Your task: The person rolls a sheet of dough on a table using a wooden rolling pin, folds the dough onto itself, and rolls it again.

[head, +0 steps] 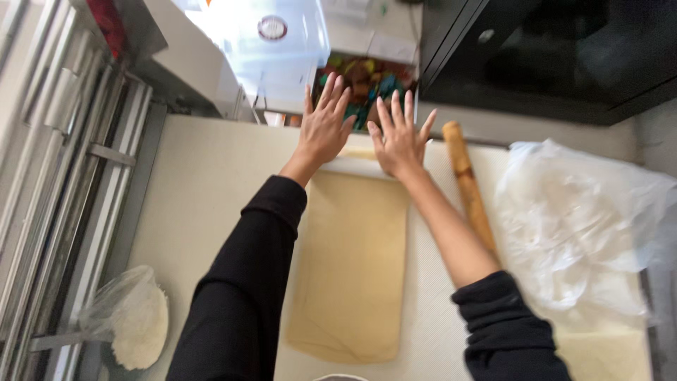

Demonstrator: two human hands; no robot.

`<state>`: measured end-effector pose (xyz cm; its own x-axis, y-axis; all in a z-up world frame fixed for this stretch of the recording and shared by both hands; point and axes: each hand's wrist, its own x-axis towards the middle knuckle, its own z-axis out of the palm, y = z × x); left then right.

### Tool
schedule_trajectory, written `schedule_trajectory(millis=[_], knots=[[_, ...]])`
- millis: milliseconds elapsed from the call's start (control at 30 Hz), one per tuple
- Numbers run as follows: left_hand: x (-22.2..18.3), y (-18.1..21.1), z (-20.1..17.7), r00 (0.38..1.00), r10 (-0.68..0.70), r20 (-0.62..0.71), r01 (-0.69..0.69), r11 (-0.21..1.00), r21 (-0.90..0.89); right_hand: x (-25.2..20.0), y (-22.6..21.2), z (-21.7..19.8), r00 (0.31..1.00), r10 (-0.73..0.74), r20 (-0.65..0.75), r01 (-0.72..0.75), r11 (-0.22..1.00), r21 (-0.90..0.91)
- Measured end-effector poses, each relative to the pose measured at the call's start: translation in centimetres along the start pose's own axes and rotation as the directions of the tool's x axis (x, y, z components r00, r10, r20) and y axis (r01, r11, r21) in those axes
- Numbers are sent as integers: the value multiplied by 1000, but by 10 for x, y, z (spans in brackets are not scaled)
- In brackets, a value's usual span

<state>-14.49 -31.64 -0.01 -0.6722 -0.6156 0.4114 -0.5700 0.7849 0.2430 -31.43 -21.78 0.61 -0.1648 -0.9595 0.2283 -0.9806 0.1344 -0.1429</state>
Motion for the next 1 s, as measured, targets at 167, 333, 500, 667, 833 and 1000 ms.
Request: schedule_trajectory(millis=[167, 333, 500, 667, 833, 1000], knots=[[-79, 24, -7, 999, 3, -38, -5, 998, -60, -85, -27, -4, 992, -93, -90, 104, 987, 124], [-177, 67, -48, 981, -175, 87, 187, 969, -162, -198, -74, -33, 992, -121, 33, 119, 991, 54], [-112, 45, -52, 971, -109, -212, 97, 993, -69, -103, -58, -30, 953, -79, -294, 80, 997, -9], [-104, 55, -42, 964, -217, -155, 221, 975, 7, -76, -76, -24, 979, 182, -89, -182, 983, 13], [-187, 77, -45, 961, -273, 38, 275, 951, -143, -158, -95, -22, 985, 169, -42, -170, 985, -15], [-281, 115, -82, 990, -138, 13, 138, 982, -129, -265, -141, -34, 994, 63, -87, -59, 997, 50]])
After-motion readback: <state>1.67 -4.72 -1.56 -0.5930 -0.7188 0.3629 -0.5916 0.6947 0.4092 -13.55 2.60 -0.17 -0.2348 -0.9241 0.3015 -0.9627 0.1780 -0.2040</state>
